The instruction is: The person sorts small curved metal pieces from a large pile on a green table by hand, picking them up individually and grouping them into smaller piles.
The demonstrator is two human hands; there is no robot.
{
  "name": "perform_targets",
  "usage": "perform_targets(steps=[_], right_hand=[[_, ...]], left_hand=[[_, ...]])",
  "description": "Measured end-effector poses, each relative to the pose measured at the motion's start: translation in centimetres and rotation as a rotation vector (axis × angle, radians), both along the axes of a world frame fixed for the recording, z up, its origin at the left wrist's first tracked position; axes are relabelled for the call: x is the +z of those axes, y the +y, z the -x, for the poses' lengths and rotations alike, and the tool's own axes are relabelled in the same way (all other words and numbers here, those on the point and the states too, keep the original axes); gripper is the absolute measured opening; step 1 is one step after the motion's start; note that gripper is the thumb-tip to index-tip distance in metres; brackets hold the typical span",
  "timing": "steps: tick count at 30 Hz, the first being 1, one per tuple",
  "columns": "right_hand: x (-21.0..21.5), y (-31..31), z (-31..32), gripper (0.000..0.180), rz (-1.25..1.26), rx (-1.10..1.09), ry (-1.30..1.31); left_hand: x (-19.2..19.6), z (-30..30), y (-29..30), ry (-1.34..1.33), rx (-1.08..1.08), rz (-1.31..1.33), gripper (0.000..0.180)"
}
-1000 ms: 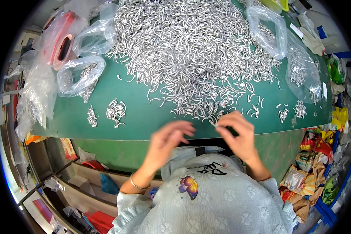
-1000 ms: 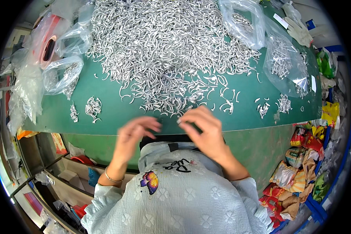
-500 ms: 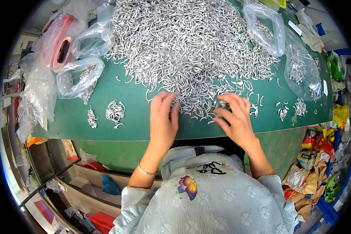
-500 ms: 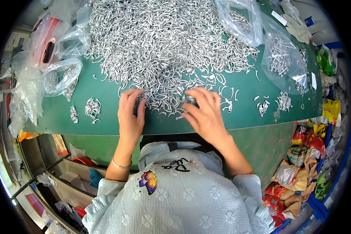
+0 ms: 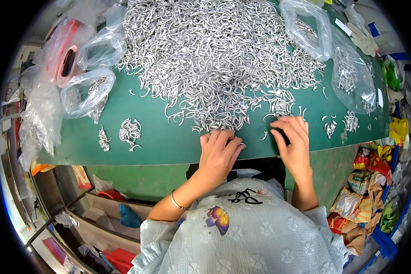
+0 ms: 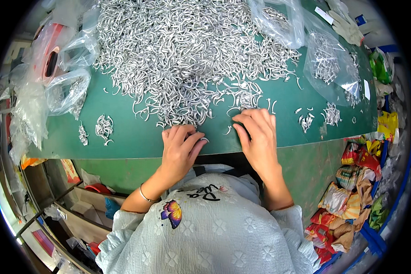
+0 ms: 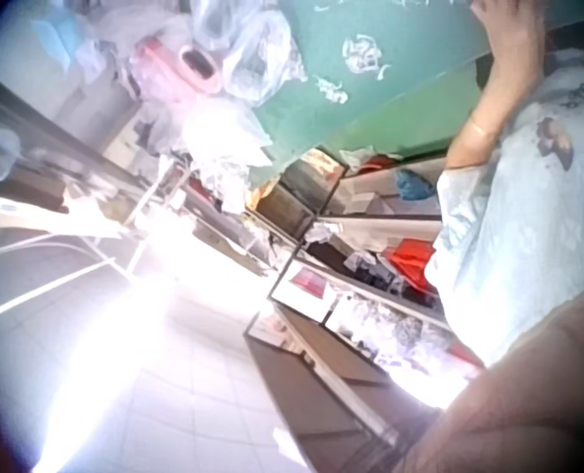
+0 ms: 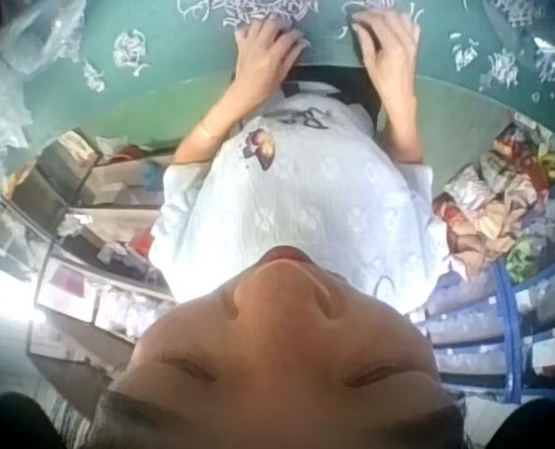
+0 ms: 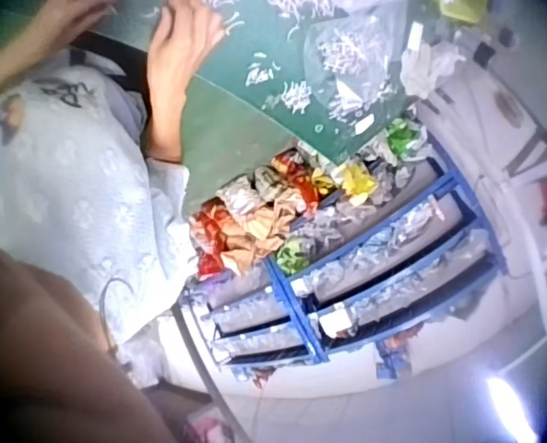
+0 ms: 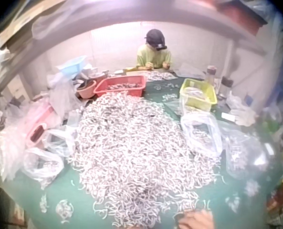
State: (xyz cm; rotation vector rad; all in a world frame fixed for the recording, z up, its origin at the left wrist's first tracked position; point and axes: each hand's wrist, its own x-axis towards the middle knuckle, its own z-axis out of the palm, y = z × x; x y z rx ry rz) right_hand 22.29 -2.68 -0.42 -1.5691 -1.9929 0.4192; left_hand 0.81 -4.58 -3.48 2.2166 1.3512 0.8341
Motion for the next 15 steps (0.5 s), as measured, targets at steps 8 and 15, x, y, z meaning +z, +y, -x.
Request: perform_targets(steps=[8,15], right_hand=[[-0.5,-0.6,0.8,0.017,0.015,0.145,-0.033],[-0.9,0.0,1.2,0.014,-0.027,0.131,0.13]], left_hand=[[0.4,-0.1,-0.5,-0.049,0.049,0.045,0.03],[-0.3,1.0,-0.7,-0.08,-0.042,0.024,0.033]])
